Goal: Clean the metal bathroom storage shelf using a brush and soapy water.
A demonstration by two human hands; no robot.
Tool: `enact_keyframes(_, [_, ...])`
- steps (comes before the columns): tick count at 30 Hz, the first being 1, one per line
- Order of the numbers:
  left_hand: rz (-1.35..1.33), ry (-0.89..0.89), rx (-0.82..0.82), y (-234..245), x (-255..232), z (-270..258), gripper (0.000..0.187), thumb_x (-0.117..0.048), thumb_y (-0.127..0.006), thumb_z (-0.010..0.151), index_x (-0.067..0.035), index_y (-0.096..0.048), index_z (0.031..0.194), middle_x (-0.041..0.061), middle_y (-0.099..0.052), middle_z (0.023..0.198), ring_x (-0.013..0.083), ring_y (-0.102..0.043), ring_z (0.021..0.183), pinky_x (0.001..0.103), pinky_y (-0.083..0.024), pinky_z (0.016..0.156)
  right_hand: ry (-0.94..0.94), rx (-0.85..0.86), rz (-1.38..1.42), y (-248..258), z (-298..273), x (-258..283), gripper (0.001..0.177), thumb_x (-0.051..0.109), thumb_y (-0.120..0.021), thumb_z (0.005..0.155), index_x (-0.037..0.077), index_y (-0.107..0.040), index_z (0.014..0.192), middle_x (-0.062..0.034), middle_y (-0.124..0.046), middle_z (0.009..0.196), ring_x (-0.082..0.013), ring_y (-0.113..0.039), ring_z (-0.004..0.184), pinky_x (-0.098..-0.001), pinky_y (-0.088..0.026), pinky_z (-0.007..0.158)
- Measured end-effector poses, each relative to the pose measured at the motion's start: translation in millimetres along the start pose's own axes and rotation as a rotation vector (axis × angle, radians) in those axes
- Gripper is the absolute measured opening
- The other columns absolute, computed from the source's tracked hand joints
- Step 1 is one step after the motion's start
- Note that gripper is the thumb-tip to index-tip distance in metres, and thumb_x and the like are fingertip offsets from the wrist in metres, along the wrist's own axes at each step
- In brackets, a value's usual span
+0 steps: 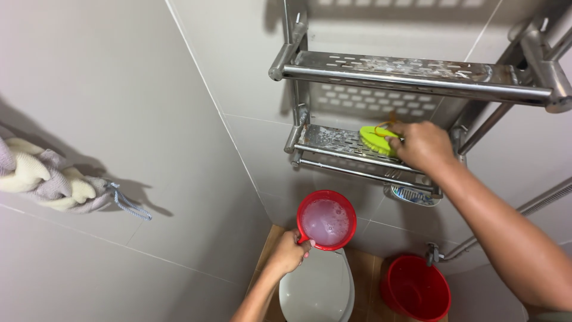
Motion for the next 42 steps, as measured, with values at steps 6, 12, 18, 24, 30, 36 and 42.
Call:
enact_keyframes(6, [0.077, -0.034, 0.046, -6.8, -12.1, -1.8, 0.018, -0.02, -0.07, 0.095, -0.007, -0.07, 0.108, -0.003, -0.057, 0.064, 0.0054, -0.047, 0.049, 0.028, -0.042, 0.046, -0.016, -0.053, -0.117, 23.1, -17.0, 8.6, 0.028, 0.03, -0.071, 0.091, 0.024, -0.077, 0.118, -0.0129, -0.076, 0.083, -0.0312, -0.074, 0.073, -0.0463, -0.06, 0.069])
enact_keyframes(12, [0.231, -0.105, 0.009, -7.0, 10.4, 21.2, 0.022, -0.024, -0.072, 0.092, -0.005, -0.075, 0.102, 0.003, -0.065, 0.066, 0.0083, -0.059, 0.057, 0.033, -0.05, 0.059, 0.106, -0.51, 0.025, 73.0, -107.4, 60.9, 0.025, 0.017, -0.074, 0.09, 0.01, -0.075, 0.114, -0.0144, -0.072, 0.093, -0.0326, -0.07, 0.075, -0.0439, -0.057, 0.065])
enact_keyframes(18, [0.496, -0.01, 0.004, -8.0, 54.4, 45.8, 0.036, -0.034, -0.074, 0.087, -0.006, -0.072, 0.11, 0.012, -0.075, 0.088, 0.027, -0.073, 0.084, 0.043, -0.056, 0.077, 0.218, 0.104, 0.1, -141.5, -155.1, 126.1, 0.01, 0.018, -0.072, 0.075, 0.014, -0.076, 0.083, -0.0104, -0.074, 0.078, -0.0315, -0.071, 0.062, -0.0468, -0.056, 0.052])
enact_keyframes(24, [0.539, 0.167, 0.095, -25.9, 124.4, 68.7, 0.037, -0.035, -0.069, 0.087, -0.006, -0.071, 0.111, 0.016, -0.076, 0.094, 0.032, -0.074, 0.093, 0.045, -0.055, 0.085, 0.018, 0.491, 0.101, -373.2, -182.4, 114.9, 0.027, 0.014, -0.063, 0.084, 0.012, -0.073, 0.109, -0.0132, -0.075, 0.088, -0.0299, -0.074, 0.075, -0.0452, -0.059, 0.063])
enact_keyframes(30, [0.509, 0.218, 0.049, -42.5, 215.2, 100.4, 0.038, -0.035, -0.07, 0.086, -0.008, -0.072, 0.113, 0.018, -0.075, 0.104, 0.0346, -0.071, 0.101, 0.046, -0.054, 0.09, -0.094, 0.612, 0.077, -527.7, -222.5, 87.9, 0.029, 0.015, -0.062, 0.087, 0.014, -0.072, 0.115, -0.0155, -0.076, 0.098, -0.0305, -0.075, 0.086, -0.0462, -0.06, 0.071])
enact_keyframes(36, [0.452, 0.314, -0.041, -53.0, 301.9, 130.1, 0.041, -0.039, -0.068, 0.089, -0.007, -0.07, 0.116, 0.019, -0.075, 0.107, 0.0358, -0.071, 0.104, 0.046, -0.054, 0.092, -0.361, 0.644, 0.251, -522.9, -223.1, 73.3, 0.028, 0.02, -0.057, 0.093, 0.011, -0.068, 0.118, -0.0196, -0.075, 0.098, -0.0365, -0.074, 0.091, -0.0515, -0.057, 0.08])
enact_keyframes(42, [0.431, 0.354, -0.107, -62.8, 374.8, 162.9, 0.04, -0.037, -0.066, 0.088, -0.01, -0.07, 0.118, 0.019, -0.075, 0.109, 0.0361, -0.07, 0.105, 0.046, -0.054, 0.093, -0.23, 0.701, 0.227, -625.8, -262.8, 68.8, 0.032, 0.019, -0.054, 0.095, 0.011, -0.064, 0.124, -0.0202, -0.074, 0.104, -0.037, -0.073, 0.095, -0.0509, -0.058, 0.082])
Point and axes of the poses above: each hand's wrist, its own z-axis towards the middle knuckle, its own y-axis out of the back of the hand, x = y × z, the point moved 10 cm from there along z, towards the middle knuckle
